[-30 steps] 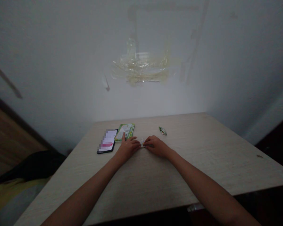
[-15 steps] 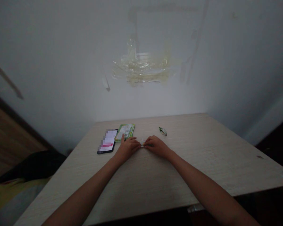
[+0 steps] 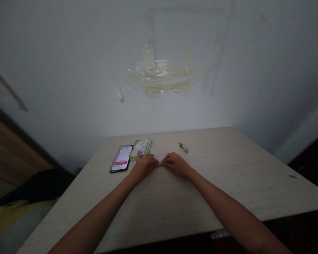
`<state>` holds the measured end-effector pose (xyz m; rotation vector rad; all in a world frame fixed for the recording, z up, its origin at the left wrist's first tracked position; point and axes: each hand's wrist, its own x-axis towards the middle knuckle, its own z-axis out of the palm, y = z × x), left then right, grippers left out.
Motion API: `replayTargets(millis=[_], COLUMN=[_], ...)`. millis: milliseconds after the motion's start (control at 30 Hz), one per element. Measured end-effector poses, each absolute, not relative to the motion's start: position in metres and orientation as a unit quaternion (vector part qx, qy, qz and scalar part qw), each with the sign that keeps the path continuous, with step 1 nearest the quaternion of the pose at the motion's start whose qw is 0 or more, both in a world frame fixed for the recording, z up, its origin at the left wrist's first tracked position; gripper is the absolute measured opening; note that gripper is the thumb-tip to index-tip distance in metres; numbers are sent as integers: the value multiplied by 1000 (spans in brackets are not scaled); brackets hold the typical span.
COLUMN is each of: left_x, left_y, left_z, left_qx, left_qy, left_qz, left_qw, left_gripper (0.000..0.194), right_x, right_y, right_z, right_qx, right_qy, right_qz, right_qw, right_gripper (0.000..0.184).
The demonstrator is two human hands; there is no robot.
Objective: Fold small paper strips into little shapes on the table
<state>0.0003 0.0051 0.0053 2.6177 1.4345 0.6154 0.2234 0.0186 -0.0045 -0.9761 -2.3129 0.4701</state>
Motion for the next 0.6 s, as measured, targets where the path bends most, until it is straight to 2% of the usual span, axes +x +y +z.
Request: replayTargets(millis=[600], left_x=[1], left_y=[5], left_z=[1], left_qx=[842], left_qy=[488], left_qz=[218], left_qw=[74], left_gripper=[23], right_x=[222], right_y=[24], right_z=[-14], right_qx=[-368], right_qy=[-844], right_qz=[199], right_qw=[335], right_gripper=[18])
